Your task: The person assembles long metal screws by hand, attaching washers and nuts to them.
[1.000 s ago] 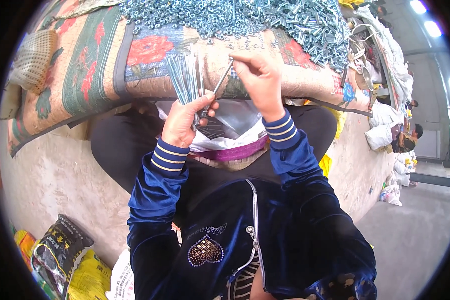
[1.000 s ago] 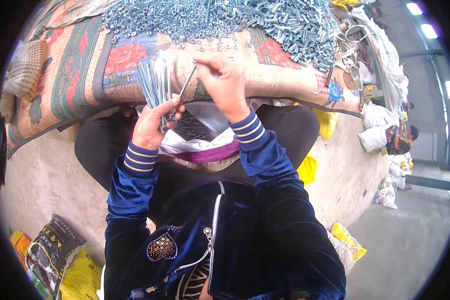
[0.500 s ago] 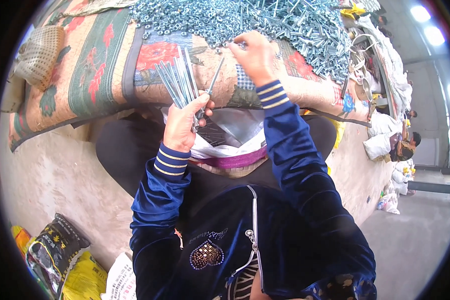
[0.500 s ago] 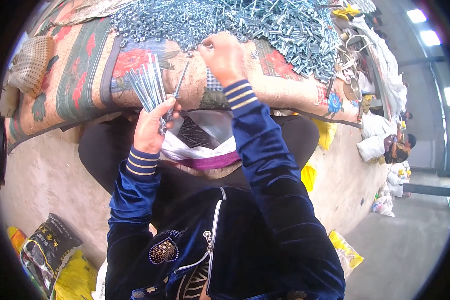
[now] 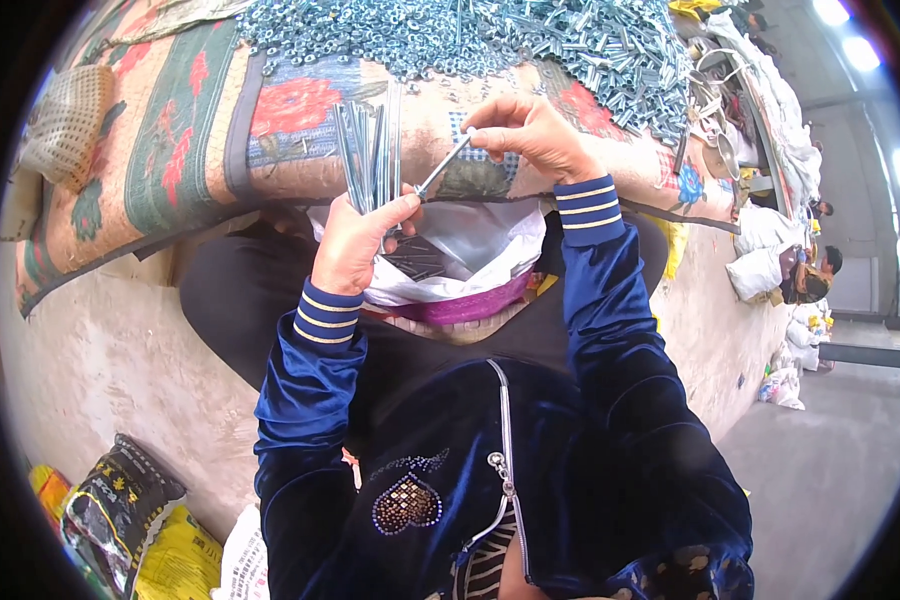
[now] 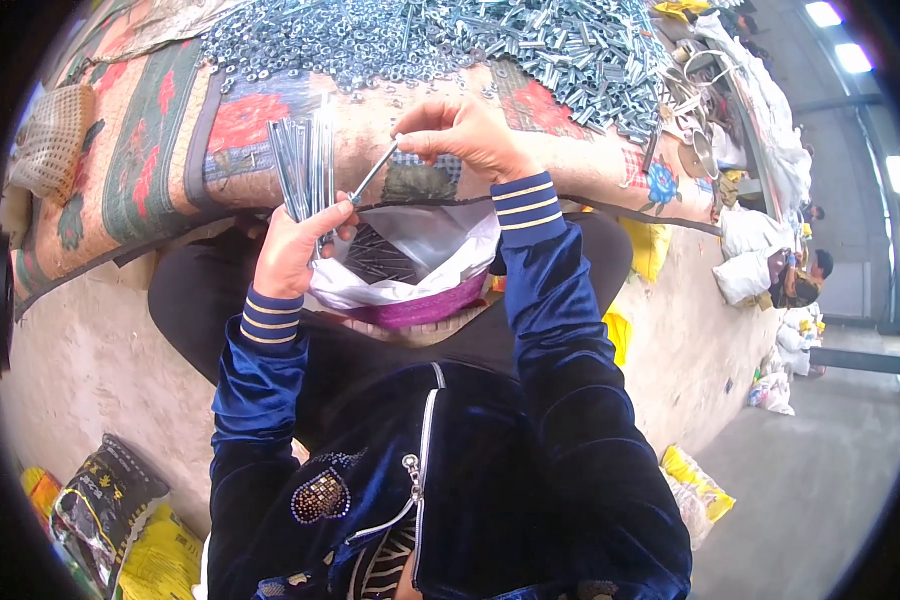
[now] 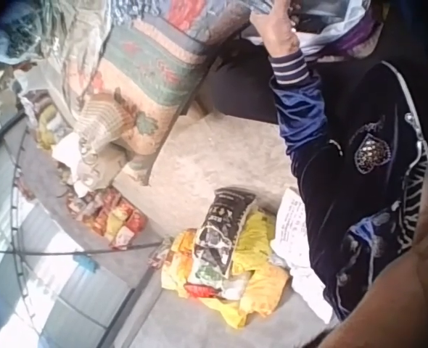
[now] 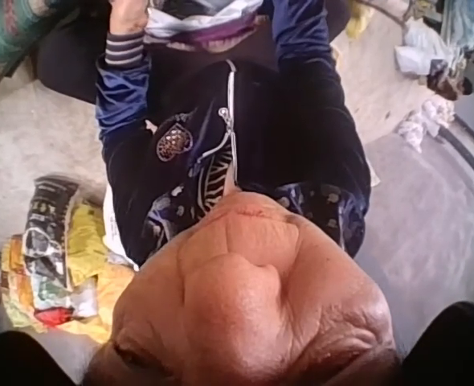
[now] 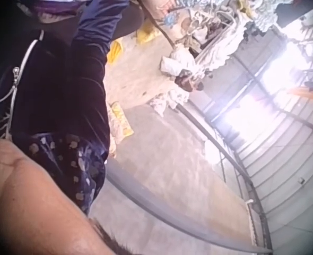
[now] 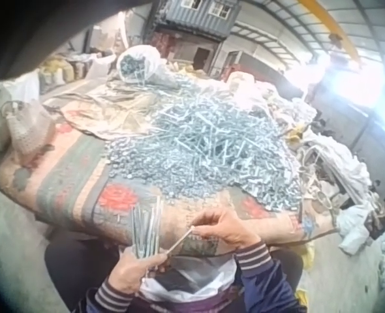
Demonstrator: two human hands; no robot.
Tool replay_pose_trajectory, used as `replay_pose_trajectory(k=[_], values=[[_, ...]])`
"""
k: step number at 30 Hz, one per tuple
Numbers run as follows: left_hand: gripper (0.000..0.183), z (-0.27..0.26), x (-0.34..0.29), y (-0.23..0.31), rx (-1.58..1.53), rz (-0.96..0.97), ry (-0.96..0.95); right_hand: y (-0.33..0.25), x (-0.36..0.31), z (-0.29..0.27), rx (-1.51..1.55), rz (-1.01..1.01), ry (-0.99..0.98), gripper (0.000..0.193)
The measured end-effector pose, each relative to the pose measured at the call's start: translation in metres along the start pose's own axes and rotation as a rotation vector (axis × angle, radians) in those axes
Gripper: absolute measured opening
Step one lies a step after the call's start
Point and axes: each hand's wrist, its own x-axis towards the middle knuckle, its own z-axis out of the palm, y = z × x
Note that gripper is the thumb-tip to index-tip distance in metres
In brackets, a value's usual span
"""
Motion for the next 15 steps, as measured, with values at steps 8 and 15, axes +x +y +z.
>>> replay_pose_trajectory(k=[8, 15], values=[[0.020, 0.003, 0.000, -0.005, -0.046, -0.012, -0.009, 0.016, -0.006, 0.020, 0.283, 0.006, 0.120, 0.019], [0.018, 0.006, -0.002, -0.004, -0.025, 0.095, -0.008, 0.006, -0.014, 0.032, 0.227, 0.086, 0.166, 0.018]])
